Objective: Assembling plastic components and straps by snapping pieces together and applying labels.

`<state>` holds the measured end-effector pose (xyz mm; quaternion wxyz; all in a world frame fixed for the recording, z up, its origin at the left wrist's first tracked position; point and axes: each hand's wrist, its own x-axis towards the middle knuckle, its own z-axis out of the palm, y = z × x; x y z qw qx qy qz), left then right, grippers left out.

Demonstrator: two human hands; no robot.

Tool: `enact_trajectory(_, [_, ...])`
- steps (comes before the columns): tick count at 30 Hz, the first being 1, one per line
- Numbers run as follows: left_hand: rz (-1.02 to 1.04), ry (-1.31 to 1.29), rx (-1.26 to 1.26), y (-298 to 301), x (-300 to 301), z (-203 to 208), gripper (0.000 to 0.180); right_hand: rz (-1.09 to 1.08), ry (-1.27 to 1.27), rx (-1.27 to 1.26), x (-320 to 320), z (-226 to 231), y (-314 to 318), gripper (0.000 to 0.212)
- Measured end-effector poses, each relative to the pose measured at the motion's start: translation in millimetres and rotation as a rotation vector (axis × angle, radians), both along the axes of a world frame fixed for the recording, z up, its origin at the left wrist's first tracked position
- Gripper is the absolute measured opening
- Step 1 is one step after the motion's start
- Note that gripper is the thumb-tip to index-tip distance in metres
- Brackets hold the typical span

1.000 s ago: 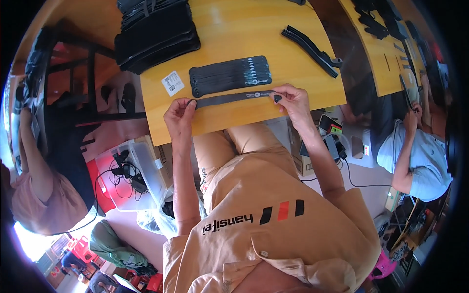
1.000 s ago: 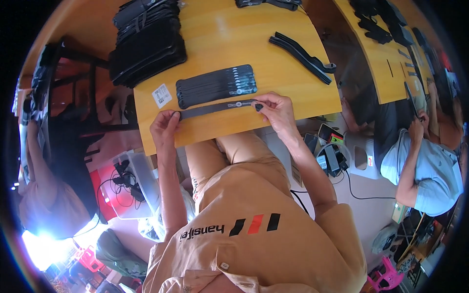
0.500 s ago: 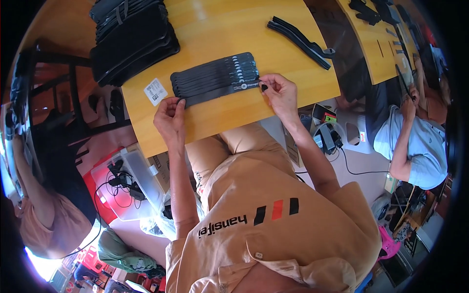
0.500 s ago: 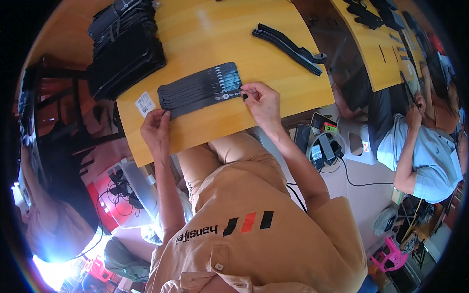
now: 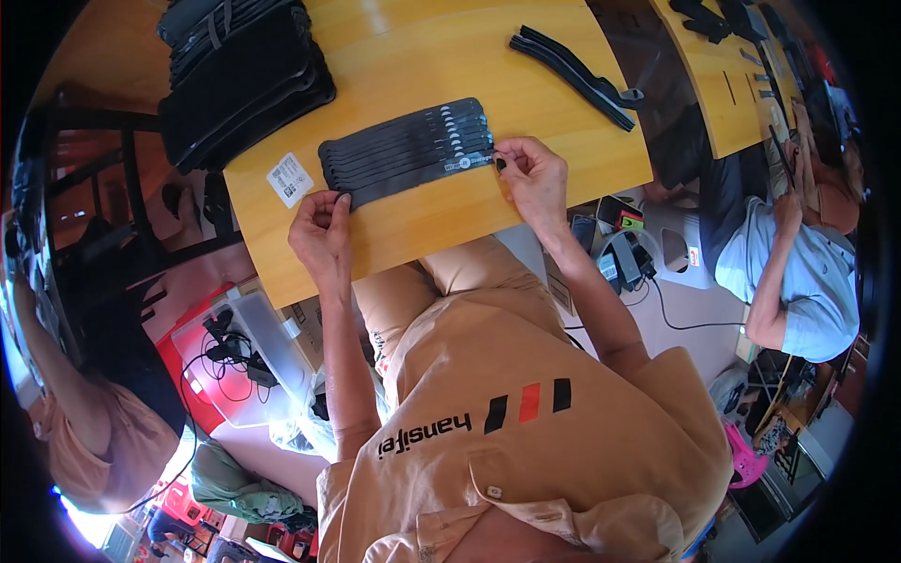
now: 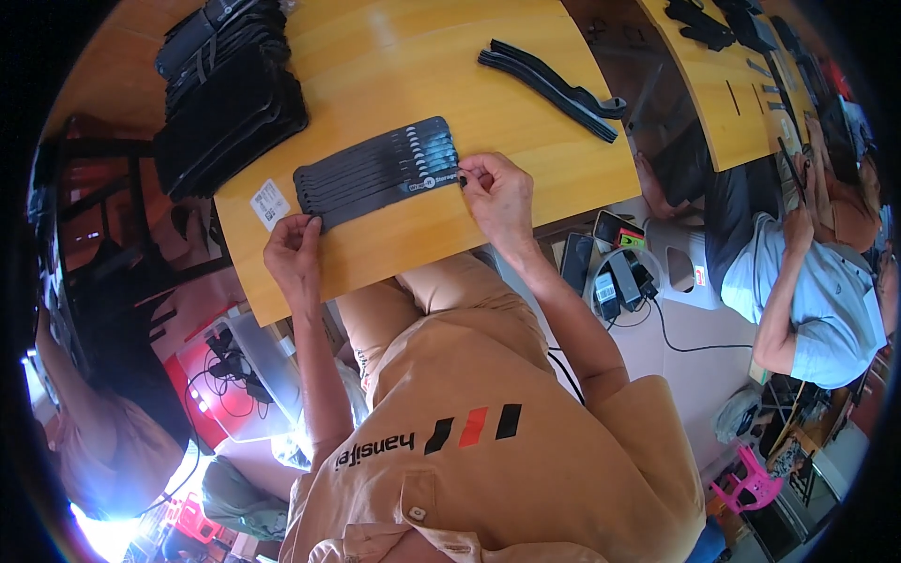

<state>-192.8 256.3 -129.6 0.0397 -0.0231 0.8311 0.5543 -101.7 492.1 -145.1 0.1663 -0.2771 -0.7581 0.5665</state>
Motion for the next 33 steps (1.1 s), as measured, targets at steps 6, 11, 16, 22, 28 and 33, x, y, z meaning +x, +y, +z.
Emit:
enact_trajectory(6, [-0.005, -0.015, 0.019, -1, 0, 0, 0.007, 0.011, -0.019, 0.013, 0, 0, 0, 0.012])
enact_trajectory(11, [-0.012, -0.017, -0.01, -2, -1, -1, 0.007, 0.008, -0.012, 0.008, -1, 4, -2, 0.012])
enact_trajectory(16, [-0.014, -0.016, -0.026, 0, -2, 1, 0.007, -0.058, 0.008, -0.066, -4, 9, -3, 0.007])
enact_trajectory(22, [-0.008, -0.004, -0.024, -1, -2, -1, 0.007, -0.054, 0.005, -0.065, -4, 11, -4, 0.006])
enact_trajectory(28, [-0.013, 0.004, -0.033, -1, -2, -1, 0.007, -0.048, 0.0, -0.029, -4, 8, -3, 0.006])
enact_trajectory(33, [-0.016, 0.017, -0.061, 0, -1, -1, 0.007, -0.048, -0.007, 0.077, -6, 9, -4, 0.006])
